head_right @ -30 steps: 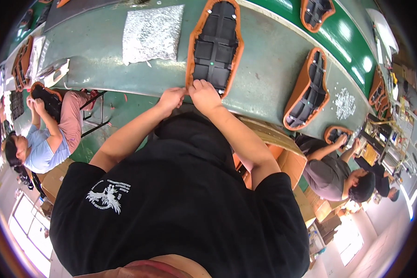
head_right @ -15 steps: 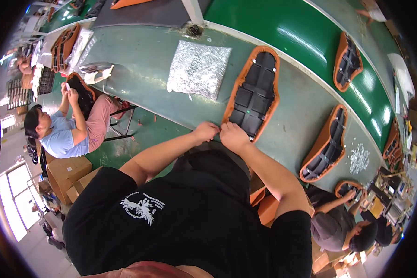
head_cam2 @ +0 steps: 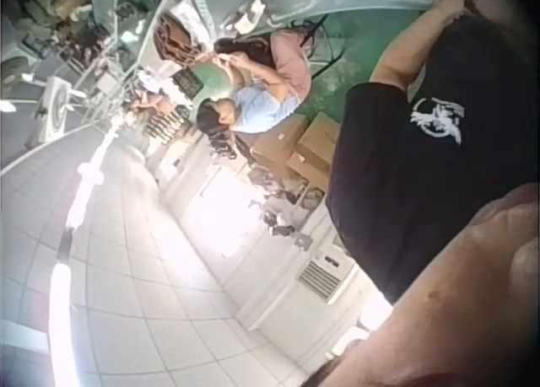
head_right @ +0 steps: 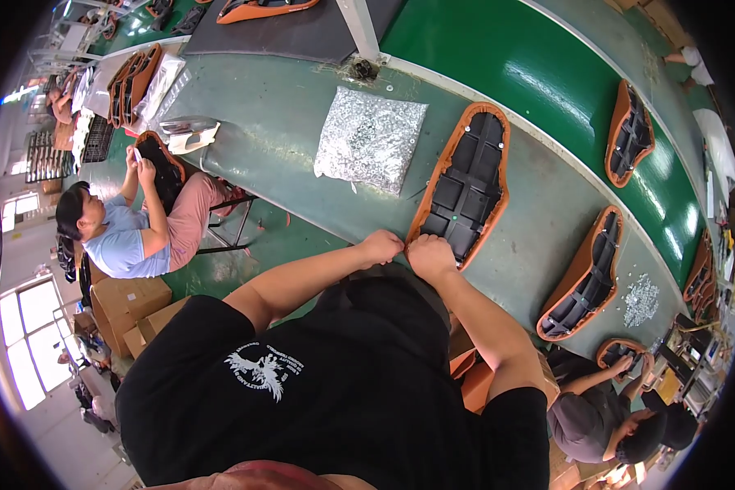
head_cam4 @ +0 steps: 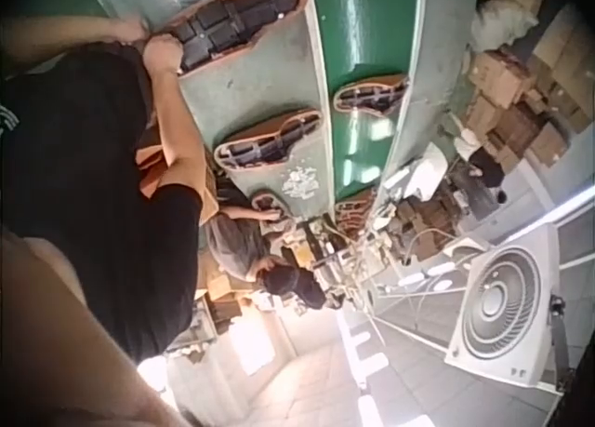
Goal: Insert small metal pins or screws into the underside of seat covers and place the completed components into a cardboard box.
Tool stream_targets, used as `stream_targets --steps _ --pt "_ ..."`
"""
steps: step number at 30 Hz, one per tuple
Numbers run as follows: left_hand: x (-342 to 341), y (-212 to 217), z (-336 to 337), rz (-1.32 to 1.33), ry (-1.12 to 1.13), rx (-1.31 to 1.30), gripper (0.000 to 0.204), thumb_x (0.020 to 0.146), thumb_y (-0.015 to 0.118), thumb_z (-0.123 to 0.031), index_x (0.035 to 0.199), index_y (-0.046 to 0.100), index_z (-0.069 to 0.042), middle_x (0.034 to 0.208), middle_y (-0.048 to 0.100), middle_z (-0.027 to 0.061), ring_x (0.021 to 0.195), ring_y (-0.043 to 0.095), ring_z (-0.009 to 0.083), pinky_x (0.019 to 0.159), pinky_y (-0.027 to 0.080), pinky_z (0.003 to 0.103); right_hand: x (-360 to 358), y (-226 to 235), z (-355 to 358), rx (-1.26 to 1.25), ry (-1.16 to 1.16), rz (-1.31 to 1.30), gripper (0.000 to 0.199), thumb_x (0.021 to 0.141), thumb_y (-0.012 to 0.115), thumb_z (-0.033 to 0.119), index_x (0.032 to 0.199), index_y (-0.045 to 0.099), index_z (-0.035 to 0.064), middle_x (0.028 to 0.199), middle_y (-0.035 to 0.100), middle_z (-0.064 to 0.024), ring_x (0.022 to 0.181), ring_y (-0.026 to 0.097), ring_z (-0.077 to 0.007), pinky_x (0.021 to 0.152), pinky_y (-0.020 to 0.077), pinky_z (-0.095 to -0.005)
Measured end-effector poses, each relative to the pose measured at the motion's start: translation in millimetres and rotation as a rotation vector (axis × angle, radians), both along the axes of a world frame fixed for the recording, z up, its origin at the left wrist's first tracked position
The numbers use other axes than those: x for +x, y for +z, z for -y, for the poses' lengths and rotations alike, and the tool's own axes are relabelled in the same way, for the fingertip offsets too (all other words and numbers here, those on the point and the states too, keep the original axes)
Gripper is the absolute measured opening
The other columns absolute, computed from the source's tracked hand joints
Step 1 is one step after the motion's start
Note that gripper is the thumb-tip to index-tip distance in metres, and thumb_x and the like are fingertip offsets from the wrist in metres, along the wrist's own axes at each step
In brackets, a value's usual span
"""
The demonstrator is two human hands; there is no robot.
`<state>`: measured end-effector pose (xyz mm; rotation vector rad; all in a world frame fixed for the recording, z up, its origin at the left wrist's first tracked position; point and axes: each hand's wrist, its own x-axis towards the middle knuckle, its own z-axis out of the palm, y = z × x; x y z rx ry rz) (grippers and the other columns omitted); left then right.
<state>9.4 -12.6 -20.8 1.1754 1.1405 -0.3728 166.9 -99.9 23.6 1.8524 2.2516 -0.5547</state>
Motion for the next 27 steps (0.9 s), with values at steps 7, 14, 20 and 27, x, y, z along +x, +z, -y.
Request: stream_targets --steps 7,14,20,27 --pt "2.8 -4.5 -0.6 0.040 -0.193 0.072 0.024 0.087 0.057 -0.017 0.093 0.075 -0.002 0.069 0.065 0.0104 0.054 0.062 0.0194 0.049 0.050 0.034 -2.8 14.8 15.4 0.115 -0.177 -0.068 0.024 0.092 0.054 0.023 0.104 0.065 0.0057 0.093 0.067 -0.0114 0.086 0.069 -0.0291 0.073 0.0561 -0.0438" --pt "4.8 -12.4 -23.1 0.019 -0.038 -0.033 0.023 0.095 0.062 -0.026 0.098 0.072 -0.006 0.075 0.059 0.0003 0.057 0.056 0.0131 0.051 0.046 0.029 15.8 10.2 31.1 -0.112 -0.287 0.016 0.016 0.086 0.056 0.014 0.083 0.070 0.0055 0.092 0.073 -0.0149 0.084 0.073 -0.0313 0.072 0.0577 -0.0453" --pt "1.3 6.1 -31.9 -0.037 0.011 -0.062 0.024 0.097 0.061 -0.026 0.103 0.071 -0.005 0.077 0.059 -0.0006 0.062 0.055 0.0106 0.054 0.045 0.026 49.3 20.4 62.2 0.258 -1.282 -0.512 0.034 0.083 0.066 0.013 0.116 0.064 0.0044 0.100 0.070 -0.0155 0.084 0.070 -0.0333 0.076 0.0569 -0.0417" --pt "16.9 13.2 -79.0 -0.015 0.032 0.069 0.025 0.100 0.056 -0.022 0.109 0.070 -0.003 0.077 0.057 0.0000 0.062 0.055 0.0108 0.057 0.047 0.028 100.0 -40.9 40.6 0.219 -1.474 -1.271 0.068 0.096 0.071 0.035 0.146 0.044 -0.0020 0.122 0.064 -0.0094 0.107 0.060 -0.0158 0.095 0.0500 -0.0316"
